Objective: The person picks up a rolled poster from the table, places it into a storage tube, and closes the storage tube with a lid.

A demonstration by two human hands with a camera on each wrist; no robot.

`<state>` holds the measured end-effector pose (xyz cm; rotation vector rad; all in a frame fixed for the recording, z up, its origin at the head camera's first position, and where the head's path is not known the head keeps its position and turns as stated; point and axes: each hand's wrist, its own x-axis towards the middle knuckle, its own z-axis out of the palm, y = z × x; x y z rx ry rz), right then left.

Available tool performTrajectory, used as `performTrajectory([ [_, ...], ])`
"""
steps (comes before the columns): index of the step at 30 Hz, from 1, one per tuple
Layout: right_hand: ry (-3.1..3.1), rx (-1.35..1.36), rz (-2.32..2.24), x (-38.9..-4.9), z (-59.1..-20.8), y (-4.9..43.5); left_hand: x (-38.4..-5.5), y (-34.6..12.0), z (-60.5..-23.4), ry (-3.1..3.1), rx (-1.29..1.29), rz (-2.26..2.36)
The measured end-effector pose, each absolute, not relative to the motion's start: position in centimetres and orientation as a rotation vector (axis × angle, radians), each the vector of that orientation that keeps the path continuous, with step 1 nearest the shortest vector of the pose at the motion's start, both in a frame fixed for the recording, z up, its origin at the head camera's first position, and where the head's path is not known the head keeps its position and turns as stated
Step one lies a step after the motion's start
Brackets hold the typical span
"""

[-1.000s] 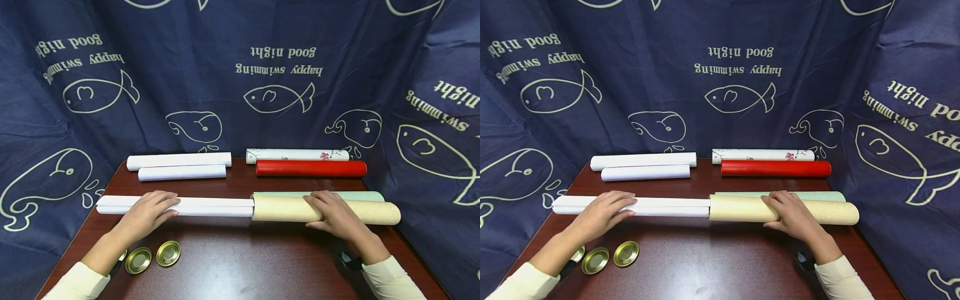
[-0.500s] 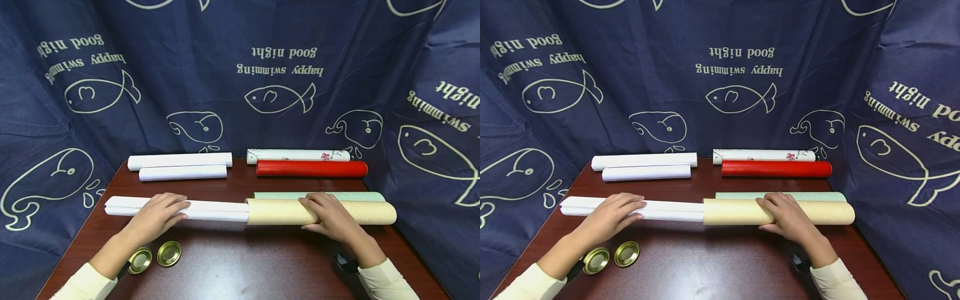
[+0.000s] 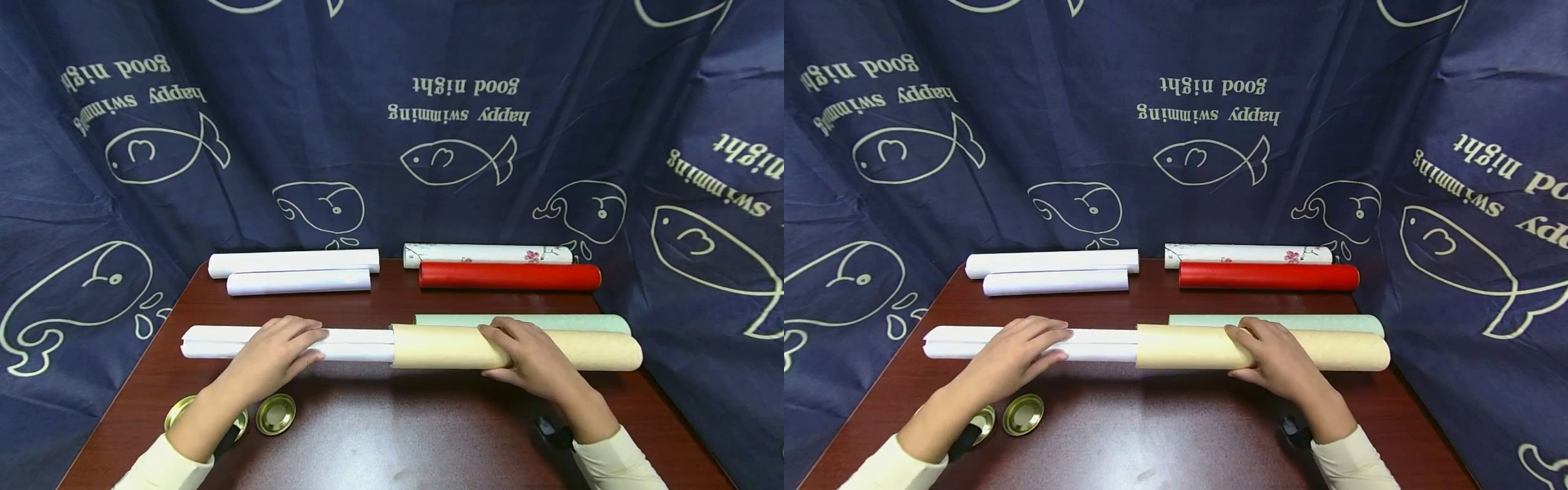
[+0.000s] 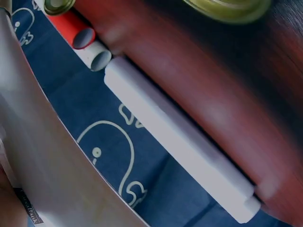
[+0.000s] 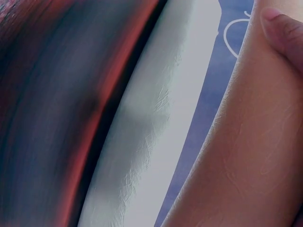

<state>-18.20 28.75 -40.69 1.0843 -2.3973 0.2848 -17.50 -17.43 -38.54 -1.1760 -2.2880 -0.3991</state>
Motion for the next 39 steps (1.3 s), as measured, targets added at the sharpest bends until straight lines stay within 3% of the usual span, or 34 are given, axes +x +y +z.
performTrajectory([
  [24,-2.384,1.097,0.229,-17.9,-40.9,26.3,-16.7,-11.8,-39.4,-2.245,-1.217,-0.376],
  [39,-2.399,1.116,0.231,-17.9,-41.3,25.8,-16.2,-10.9,-39.2,-2.285,-1.226,-0.437],
])
